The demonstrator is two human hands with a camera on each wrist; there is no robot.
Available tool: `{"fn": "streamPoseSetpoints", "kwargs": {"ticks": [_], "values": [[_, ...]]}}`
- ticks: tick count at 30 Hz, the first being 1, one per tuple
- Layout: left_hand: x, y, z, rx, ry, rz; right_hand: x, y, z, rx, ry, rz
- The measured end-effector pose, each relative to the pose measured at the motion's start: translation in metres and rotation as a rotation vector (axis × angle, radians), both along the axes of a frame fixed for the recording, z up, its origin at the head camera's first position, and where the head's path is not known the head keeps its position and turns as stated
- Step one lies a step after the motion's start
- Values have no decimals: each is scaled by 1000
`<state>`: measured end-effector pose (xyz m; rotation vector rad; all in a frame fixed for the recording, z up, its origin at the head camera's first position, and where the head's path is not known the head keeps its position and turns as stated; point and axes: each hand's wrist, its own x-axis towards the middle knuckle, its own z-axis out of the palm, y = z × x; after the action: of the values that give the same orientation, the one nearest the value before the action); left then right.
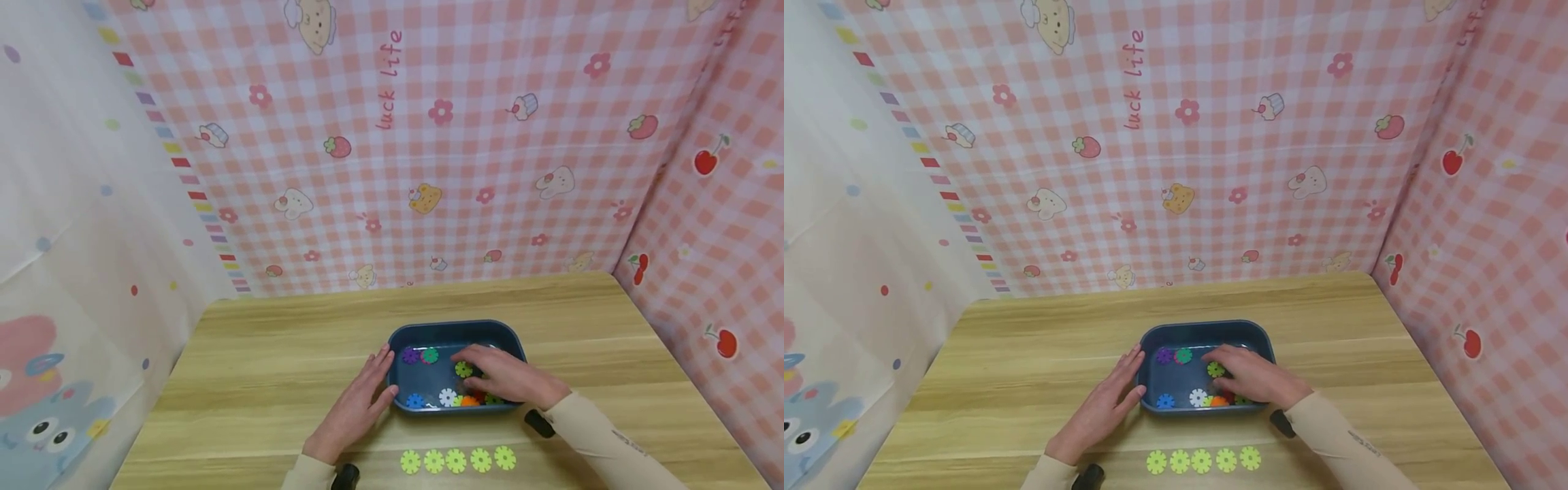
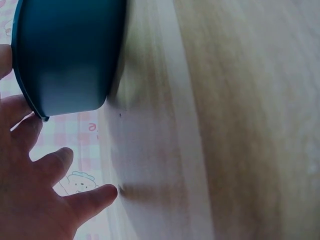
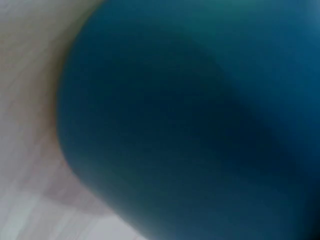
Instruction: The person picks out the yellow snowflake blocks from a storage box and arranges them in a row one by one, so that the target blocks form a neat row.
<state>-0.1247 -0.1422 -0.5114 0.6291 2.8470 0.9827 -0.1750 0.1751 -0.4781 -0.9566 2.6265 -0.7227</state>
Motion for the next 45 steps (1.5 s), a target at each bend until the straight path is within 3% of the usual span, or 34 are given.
{"fn": "streamPoseSetpoints", "kwargs": {"ticks": [6,14,21,30,35,45], "values": [[-1,1,2,8,4,-1,-5,1,0,-79,-48,37],[0,1,3,15,19,-6,-11,13,10,-119,37,24],[-2,0,3,10,23,-8,-21,18,31,-45,104,88],[0,-1,1,8,20,-9,-32,4,26,39,57,207],[1,0,2,11,10,-3,-30,8,28,56,63,193],[2,0,-1,23,30,-4,-35,4,60,84,84,199]]}}
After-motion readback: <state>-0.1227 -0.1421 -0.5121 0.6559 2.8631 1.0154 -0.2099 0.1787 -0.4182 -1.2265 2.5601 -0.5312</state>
